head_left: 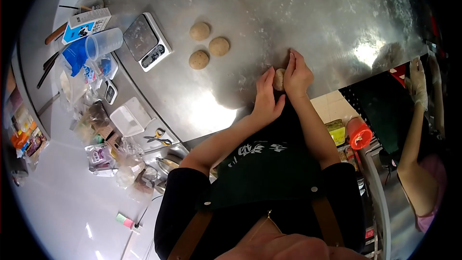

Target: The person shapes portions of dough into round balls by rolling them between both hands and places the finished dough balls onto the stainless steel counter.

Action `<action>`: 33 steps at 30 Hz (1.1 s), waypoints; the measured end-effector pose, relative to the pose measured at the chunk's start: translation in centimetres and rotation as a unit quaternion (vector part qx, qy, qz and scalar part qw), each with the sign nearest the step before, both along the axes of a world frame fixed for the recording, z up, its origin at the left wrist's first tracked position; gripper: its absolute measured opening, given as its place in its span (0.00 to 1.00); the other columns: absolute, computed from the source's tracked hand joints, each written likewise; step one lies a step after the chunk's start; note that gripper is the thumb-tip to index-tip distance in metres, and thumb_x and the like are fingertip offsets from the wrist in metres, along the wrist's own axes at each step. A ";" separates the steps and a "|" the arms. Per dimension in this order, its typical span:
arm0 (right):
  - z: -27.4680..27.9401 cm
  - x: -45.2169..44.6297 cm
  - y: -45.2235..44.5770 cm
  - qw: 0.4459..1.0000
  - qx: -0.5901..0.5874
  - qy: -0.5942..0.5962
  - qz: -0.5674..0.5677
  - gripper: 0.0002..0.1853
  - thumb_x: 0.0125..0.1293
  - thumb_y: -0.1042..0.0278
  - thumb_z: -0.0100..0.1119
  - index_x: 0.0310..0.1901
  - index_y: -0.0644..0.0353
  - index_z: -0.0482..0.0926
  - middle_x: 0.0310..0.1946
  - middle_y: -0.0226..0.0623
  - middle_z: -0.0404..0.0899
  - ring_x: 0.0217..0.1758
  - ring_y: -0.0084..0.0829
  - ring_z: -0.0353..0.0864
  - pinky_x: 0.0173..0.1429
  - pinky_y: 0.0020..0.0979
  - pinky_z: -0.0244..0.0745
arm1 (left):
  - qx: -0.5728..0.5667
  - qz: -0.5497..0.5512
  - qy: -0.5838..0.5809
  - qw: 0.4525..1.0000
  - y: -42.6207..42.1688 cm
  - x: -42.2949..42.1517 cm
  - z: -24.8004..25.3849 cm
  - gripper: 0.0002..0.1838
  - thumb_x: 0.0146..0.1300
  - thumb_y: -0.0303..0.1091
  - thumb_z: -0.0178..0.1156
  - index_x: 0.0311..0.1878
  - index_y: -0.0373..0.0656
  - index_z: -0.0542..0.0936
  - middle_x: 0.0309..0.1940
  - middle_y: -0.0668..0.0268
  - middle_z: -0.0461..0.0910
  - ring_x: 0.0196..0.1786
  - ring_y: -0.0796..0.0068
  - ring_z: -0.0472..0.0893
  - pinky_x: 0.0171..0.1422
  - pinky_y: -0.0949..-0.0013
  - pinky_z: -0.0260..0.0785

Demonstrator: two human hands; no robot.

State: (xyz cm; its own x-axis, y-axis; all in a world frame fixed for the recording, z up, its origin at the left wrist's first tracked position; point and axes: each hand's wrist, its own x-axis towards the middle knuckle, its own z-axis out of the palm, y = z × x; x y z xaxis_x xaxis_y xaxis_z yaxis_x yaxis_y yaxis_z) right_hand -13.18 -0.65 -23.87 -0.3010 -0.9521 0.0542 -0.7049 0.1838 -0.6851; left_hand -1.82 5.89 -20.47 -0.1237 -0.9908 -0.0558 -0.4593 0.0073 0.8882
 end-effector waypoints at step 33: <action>18.2 -6.3 -5.6 0.836 -0.111 -0.438 0.311 0.15 0.70 0.72 0.54 0.57 0.61 0.76 0.62 0.43 0.77 0.74 0.40 0.67 0.80 0.46 0.45 | 0.165 -0.058 0.574 0.800 -8.5 -3.4 16.7 0.31 0.78 0.49 0.45 0.74 0.40 0.56 0.71 0.58 0.63 0.73 0.63 0.65 0.73 0.55 0.61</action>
